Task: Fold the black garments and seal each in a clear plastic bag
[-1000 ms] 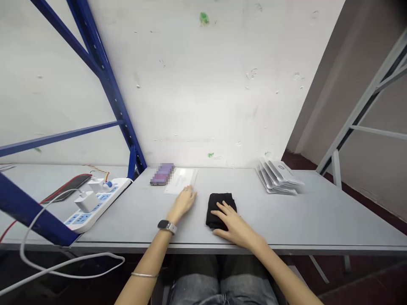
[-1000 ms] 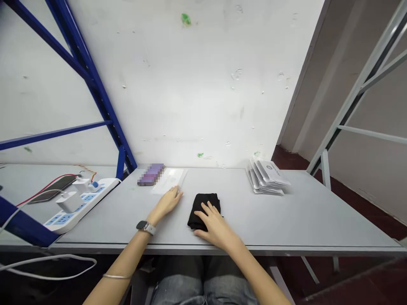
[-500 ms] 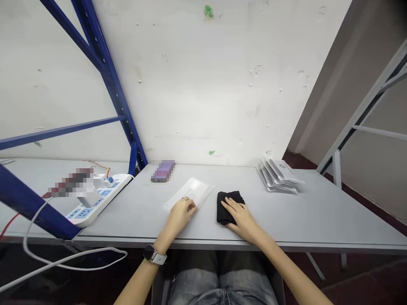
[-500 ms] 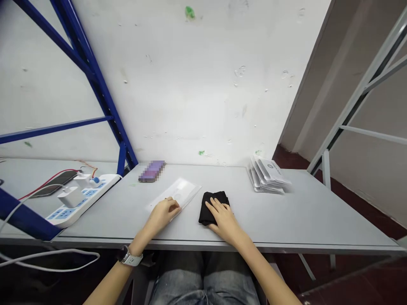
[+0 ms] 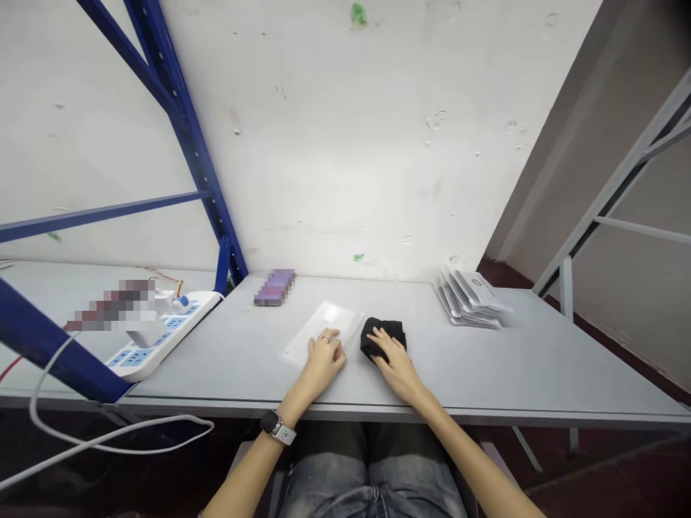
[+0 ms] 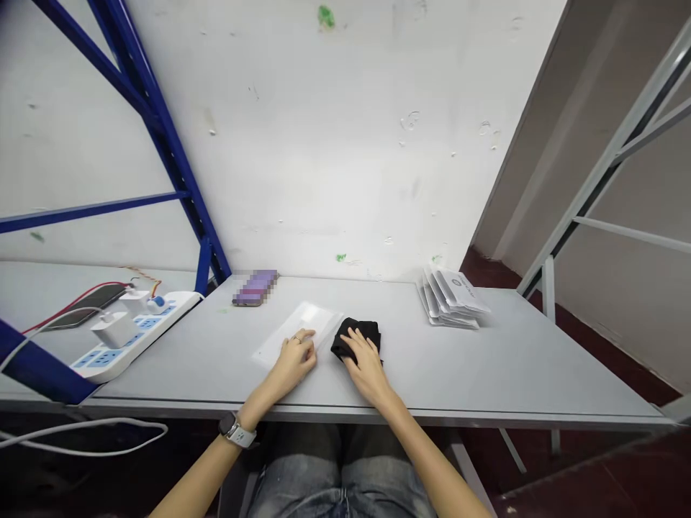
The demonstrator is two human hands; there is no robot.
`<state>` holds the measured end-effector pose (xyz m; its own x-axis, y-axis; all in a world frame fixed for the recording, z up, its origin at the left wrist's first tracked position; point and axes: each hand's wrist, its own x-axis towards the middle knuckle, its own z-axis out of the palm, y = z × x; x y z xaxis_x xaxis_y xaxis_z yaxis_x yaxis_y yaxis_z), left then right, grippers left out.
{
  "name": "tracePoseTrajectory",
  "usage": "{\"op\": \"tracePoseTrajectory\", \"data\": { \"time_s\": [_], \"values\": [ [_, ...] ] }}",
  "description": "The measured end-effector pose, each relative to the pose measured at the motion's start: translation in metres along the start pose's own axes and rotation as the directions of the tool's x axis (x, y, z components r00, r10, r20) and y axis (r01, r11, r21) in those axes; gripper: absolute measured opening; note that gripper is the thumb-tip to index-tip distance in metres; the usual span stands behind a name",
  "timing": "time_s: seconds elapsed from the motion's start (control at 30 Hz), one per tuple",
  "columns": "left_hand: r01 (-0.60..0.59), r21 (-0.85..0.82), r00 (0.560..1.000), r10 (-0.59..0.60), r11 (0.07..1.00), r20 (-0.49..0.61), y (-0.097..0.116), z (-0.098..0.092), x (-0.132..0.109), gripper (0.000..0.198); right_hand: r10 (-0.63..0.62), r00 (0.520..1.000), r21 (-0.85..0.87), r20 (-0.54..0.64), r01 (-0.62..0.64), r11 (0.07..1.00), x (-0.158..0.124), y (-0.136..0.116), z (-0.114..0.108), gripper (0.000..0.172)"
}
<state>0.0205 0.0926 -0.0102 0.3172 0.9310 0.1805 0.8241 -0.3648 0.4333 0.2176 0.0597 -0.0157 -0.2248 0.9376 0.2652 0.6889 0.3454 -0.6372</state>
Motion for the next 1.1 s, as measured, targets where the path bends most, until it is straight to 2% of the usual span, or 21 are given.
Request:
{"op": "tracePoseTrajectory", "data": {
  "time_s": [0.1, 0.2, 0.37, 0.47, 0.57, 0.67, 0.8, 0.87, 0.93, 1.0, 1.07, 1.1],
  "values": [
    [0.011, -0.014, 1.000, -0.011, 1.000, -0.009, 0.006, 0.005, -0.003, 0.015, -0.022, 0.999, 0.006, -0.026, 0.022, 1.000, 0.003, -0.012, 0.013, 0.051],
    [0.007, -0.065, 1.000, -0.008, 0.998, -0.012, 0.006, 0.007, -0.004, 0.015, -0.085, 0.995, -0.144, 0.059, 0.092, 0.985, 0.001, -0.020, 0.019, 0.058],
    [0.013, -0.144, 0.999, -0.020, 0.990, -0.047, 0.003, 0.002, -0.005, 0.024, -0.088, 0.982, -0.249, 0.166, 0.128, 0.960, -0.006, -0.026, 0.014, 0.063],
    [0.001, -0.191, 0.997, -0.017, 0.982, -0.081, 0.005, -0.004, -0.007, 0.027, -0.096, 0.975, -0.238, 0.202, 0.144, 0.960, -0.012, -0.030, 0.010, 0.065],
    [-0.006, -0.214, 0.997, -0.011, 0.977, -0.078, 0.007, -0.007, -0.010, 0.026, -0.156, 0.952, -0.187, 0.264, 0.209, 0.960, -0.015, -0.033, 0.003, 0.065],
    [-0.015, -0.230, 0.998, 0.002, 0.973, -0.057, 0.009, -0.007, -0.011, 0.024, -0.205, 0.929, -0.167, 0.309, 0.265, 0.950, -0.004, -0.032, -0.001, 0.062],
    [-0.026, -0.216, 0.999, 0.016, 0.976, -0.049, 0.011, -0.006, -0.011, 0.023, -0.117, 0.964, -0.286, 0.239, 0.185, 0.940, 0.025, -0.027, 0.004, 0.063],
    [-0.016, -0.212, 0.999, 0.005, 0.977, -0.054, 0.010, -0.006, -0.011, 0.023, -0.123, 0.966, -0.322, 0.226, 0.193, 0.927, 0.034, -0.027, 0.009, 0.062],
    [-0.015, -0.237, 0.997, -0.003, 0.971, -0.075, 0.009, -0.006, -0.011, 0.025, -0.215, 0.936, -0.282, 0.278, 0.294, 0.913, 0.036, -0.028, 0.012, 0.058],
    [-0.021, -0.274, 0.995, -0.006, 0.962, -0.097, 0.007, -0.006, -0.011, 0.027, -0.324, 0.878, -0.190, 0.353, 0.406, 0.894, 0.034, -0.030, 0.012, 0.055],
    [-0.034, -0.293, 0.995, 0.004, 0.956, -0.103, 0.005, -0.007, -0.010, 0.028, -0.388, 0.830, -0.121, 0.401, 0.468, 0.875, 0.033, -0.031, 0.011, 0.055],
    [-0.038, -0.296, 0.995, 0.008, 0.955, -0.100, 0.004, -0.007, -0.010, 0.029, -0.400, 0.821, -0.113, 0.408, 0.480, 0.870, 0.034, -0.031, 0.011, 0.054]
  ]
}}
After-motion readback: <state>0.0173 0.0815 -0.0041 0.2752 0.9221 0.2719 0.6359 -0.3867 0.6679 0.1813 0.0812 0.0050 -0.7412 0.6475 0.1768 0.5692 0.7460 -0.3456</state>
